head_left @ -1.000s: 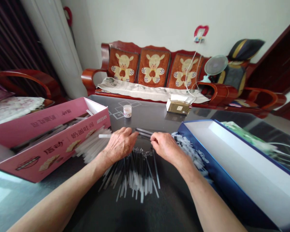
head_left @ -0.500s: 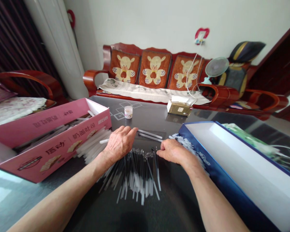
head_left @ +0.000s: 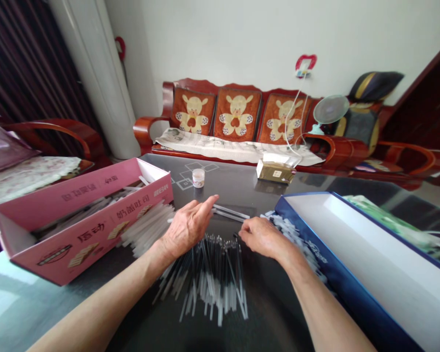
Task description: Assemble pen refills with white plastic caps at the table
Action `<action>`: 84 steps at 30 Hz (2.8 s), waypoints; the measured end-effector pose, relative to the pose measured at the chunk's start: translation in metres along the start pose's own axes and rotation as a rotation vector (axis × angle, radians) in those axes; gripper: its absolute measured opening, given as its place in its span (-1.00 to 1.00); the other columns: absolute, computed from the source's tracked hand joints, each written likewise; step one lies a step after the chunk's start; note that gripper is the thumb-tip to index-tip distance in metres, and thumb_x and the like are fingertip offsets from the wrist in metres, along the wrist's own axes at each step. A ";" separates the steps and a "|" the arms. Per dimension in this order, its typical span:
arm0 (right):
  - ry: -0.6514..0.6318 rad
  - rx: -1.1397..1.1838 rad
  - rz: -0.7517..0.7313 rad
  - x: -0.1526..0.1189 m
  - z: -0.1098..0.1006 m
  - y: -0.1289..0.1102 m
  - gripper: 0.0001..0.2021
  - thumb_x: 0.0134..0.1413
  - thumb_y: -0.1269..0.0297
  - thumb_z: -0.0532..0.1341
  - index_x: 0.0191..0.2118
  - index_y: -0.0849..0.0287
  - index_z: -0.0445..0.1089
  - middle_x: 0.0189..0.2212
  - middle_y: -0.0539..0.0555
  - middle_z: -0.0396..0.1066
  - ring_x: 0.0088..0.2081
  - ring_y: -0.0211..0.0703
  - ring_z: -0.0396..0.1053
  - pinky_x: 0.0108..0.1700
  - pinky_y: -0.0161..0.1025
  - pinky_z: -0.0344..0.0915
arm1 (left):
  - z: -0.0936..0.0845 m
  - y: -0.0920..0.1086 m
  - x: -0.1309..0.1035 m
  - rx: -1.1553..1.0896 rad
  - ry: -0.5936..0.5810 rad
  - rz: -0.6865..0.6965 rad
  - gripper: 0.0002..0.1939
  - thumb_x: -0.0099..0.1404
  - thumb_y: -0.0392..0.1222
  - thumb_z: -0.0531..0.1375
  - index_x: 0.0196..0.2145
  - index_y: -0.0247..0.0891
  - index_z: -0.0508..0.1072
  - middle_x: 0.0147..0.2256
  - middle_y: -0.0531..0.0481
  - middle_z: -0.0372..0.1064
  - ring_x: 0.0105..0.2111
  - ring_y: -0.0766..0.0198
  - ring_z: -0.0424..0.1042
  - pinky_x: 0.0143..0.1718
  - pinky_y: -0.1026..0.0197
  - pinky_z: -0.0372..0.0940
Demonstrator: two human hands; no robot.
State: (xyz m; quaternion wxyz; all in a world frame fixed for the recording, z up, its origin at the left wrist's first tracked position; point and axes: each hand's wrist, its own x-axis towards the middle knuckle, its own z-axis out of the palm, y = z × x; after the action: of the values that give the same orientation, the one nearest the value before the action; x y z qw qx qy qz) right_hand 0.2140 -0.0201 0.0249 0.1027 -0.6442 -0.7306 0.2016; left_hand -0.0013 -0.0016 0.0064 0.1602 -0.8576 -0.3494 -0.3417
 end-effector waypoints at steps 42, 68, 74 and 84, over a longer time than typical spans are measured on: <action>0.255 1.738 0.015 0.016 0.051 -0.042 -0.73 -0.23 0.15 0.39 -0.37 0.15 0.42 -0.43 -0.03 0.50 -0.39 -0.25 0.40 -0.36 -0.32 0.29 | -0.002 0.040 0.002 -0.051 -0.382 -0.399 -0.71 0.39 -0.10 -0.09 -0.29 -0.26 0.35 -0.40 -0.05 0.46 -0.47 0.25 0.46 -0.52 0.32 0.14; 0.515 1.606 -0.065 0.029 0.058 -0.015 -0.72 -0.07 0.14 0.30 -0.23 0.17 0.43 -0.43 0.06 0.52 -0.38 -0.20 0.47 -0.33 -0.25 0.38 | -0.034 -0.025 0.012 0.157 -0.430 -0.617 -0.66 0.33 -0.13 -0.06 -0.09 -0.26 0.41 -0.30 -0.13 0.45 -0.31 0.17 0.46 -0.30 0.22 0.29; 0.571 1.378 -0.111 0.028 0.061 -0.013 -0.69 -0.05 0.11 0.28 -0.21 0.19 0.46 -0.35 0.08 0.51 -0.39 -0.23 0.45 -0.33 -0.26 0.35 | -0.044 -0.054 0.006 0.378 -0.585 -0.723 -0.65 0.26 -0.21 -0.08 -0.30 -0.35 0.48 -0.23 -0.27 0.39 -0.21 -0.01 0.43 -0.27 0.09 0.31; 0.539 1.040 -0.158 0.028 0.063 -0.012 -0.72 -0.06 0.14 0.24 -0.20 0.14 0.38 -0.39 0.01 0.46 -0.42 -0.25 0.42 -0.30 -0.28 0.36 | -0.039 -0.058 -0.001 0.342 -0.592 -0.707 -0.71 0.25 -0.30 -0.09 -0.37 -0.40 0.42 -0.35 -0.23 0.38 -0.31 -0.05 0.41 -0.31 -0.04 0.32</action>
State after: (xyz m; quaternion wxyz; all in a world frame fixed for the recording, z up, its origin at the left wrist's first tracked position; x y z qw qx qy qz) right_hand 0.1736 -0.0042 -0.0296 0.6019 -0.4814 -0.5298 0.3541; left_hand -0.0607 0.0187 0.0355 0.0668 -0.7083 -0.7006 -0.0542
